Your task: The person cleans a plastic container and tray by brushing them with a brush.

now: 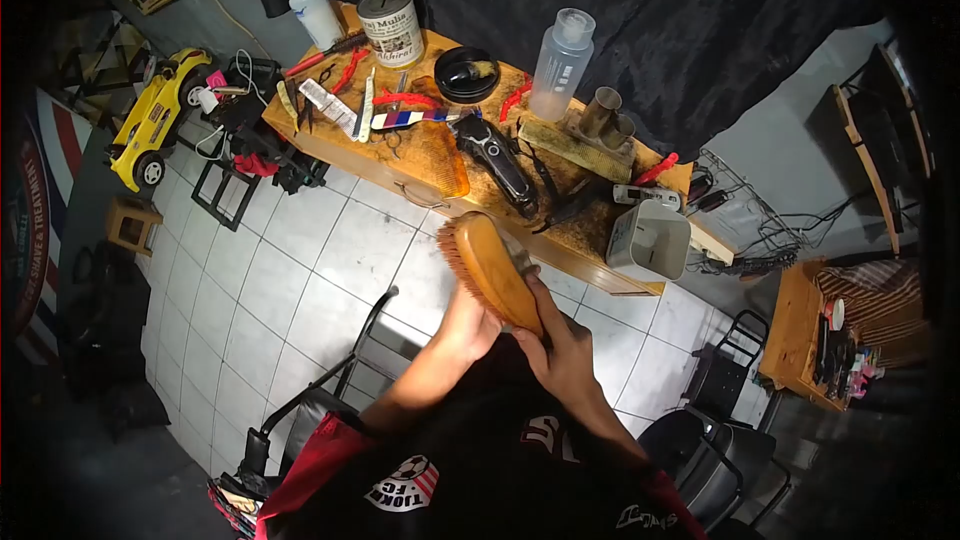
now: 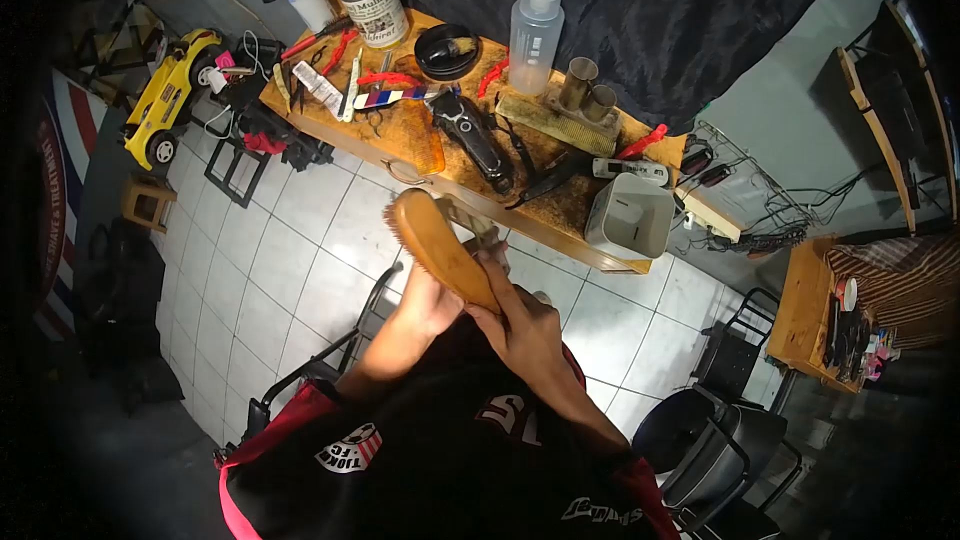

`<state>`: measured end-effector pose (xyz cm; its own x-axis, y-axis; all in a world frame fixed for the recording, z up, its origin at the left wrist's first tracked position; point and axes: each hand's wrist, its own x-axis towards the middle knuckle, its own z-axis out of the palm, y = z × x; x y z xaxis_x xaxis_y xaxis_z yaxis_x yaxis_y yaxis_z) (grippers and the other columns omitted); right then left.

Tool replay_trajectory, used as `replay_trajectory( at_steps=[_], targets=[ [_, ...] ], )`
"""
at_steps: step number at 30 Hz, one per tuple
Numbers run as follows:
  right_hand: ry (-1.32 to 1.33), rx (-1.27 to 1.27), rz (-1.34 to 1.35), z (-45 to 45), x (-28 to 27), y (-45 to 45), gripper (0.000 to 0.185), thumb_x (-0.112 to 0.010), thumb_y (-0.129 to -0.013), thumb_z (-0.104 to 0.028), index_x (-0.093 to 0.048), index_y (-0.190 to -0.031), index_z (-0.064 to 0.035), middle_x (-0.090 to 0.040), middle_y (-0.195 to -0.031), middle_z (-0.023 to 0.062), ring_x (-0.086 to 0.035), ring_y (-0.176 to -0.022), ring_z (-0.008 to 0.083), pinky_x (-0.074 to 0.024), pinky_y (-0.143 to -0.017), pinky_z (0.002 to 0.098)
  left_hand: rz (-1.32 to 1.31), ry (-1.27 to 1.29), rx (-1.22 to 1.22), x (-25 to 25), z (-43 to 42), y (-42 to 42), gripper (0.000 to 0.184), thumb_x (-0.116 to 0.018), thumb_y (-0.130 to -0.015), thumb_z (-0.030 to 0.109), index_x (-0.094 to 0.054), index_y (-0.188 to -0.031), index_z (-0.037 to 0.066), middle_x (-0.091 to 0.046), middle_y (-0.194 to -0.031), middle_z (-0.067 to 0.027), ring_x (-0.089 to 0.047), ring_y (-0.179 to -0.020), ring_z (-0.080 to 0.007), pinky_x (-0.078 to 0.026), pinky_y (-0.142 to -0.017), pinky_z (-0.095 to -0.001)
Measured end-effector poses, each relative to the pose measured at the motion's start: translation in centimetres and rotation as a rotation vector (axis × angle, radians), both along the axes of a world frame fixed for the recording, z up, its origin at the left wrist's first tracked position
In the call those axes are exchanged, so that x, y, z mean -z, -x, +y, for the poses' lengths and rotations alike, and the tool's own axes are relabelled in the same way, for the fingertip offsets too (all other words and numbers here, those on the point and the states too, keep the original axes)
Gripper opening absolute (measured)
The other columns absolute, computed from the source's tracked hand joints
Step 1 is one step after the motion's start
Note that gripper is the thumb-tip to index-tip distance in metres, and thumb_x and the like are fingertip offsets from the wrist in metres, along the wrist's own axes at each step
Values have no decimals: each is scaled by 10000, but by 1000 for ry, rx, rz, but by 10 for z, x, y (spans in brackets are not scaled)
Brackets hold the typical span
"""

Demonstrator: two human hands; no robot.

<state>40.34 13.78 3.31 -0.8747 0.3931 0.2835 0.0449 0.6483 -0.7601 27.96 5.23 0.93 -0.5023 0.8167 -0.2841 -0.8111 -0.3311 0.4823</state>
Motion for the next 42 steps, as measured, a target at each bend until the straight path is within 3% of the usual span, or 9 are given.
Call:
replay_trajectory(
  at_steps=[7, 10, 13, 22, 25, 31, 33, 37, 42],
  targets=[
    [129, 232, 32, 7, -15, 12, 565, -658, -876, -158, -450, -1389, -51, -673, -871, 209, -664, -683, 352, -531, -627, 345, 543, 208, -78, -6, -13, 22, 493, -522, -968, 212, -358, -1423, 117, -490, -1339, -93, -535, -1156, -244, -451, -968, -396],
    [79, 87, 123, 17, -16, 10, 561, -684, -862, -182, -484, -1378, -88, -659, -795, 164, -648, -640, 308, -525, -604, 353, -188, -263, 149, -11, -24, 37, 485, -444, -977, 400, -362, -1434, 256, -526, -1314, -155, -540, -1154, -334, -430, -953, -535],
    [-90, -164, -37, 11, -20, 2, 587, -713, -836, -273, -507, -1372, -152, -601, -679, 98, -593, -546, 267, -492, -531, 372, -113, -250, 124, -19, -20, 40, 534, -460, -955, 472, -363, -1433, 253, -536, -1310, -167, -543, -1155, -350, -434, -938, -539],
    [-159, 256, 29, 38, -9, 24, 560, -772, -771, -240, -586, -1290, -143, -622, -722, 116, -605, -587, 296, -472, -527, 388, -243, -311, 250, -16, -43, 43, 568, -444, -946, 542, -345, -1429, 261, -394, -1412, -251, -466, -1246, -398, -417, -966, -570],
    [-76, -251, -230, 24, -29, 16, 506, -779, -759, -166, -625, -1236, -100, -672, -845, 156, -644, -714, 313, -510, -661, 347, -243, -224, 111, 1, -42, 45, 551, -426, -966, 510, -321, -1446, 261, -395, -1415, -250, -443, -1265, -424, -413, -973, -571],
    [-334, 162, 19, 27, -16, 38, 595, -782, -750, -261, -584, -1306, -181, -599, -659, 99, -580, -537, 230, -473, -531, 372, -157, -252, 198, -3, -53, 47, 559, -401, -979, 496, -276, -1474, 268, -439, -1386, -246, -454, -1250, -436, -408, -981, -575],
    [-122, 166, 6, 17, -28, 37, 573, -801, -724, -159, -606, -1260, -103, -680, -937, 171, -659, -797, 338, -519, -699, 370, -182, -331, 166, -5, -50, 47, 554, -398, -977, 504, -302, -1464, 259, -471, -1365, -227, -464, -1247, -422, -407, -992, -553],
    [-254, -216, -317, 11, -33, 26, 570, -799, -737, -155, -599, -1264, -76, -686, -929, 174, -669, -766, 294, -519, -687, 353, -159, -357, 52, 2, -44, 47, 542, -392, -980, 500, -332, -1453, 243, -480, -1364, -209, -485, -1230, -391, -422, -984, -512],
    [-161, 260, 127, 27, -6, 32, 560, -779, -764, -213, -590, -1280, -106, -634, -725, 121, -629, -623, 264, -480, -542, 358, -113, -207, 195, -4, -48, 41, 550, -378, -975, 527, -362, -1435, 227, -441, -1398, -205, -505, -1201, -379, -444, -946, -484]
  ],
)
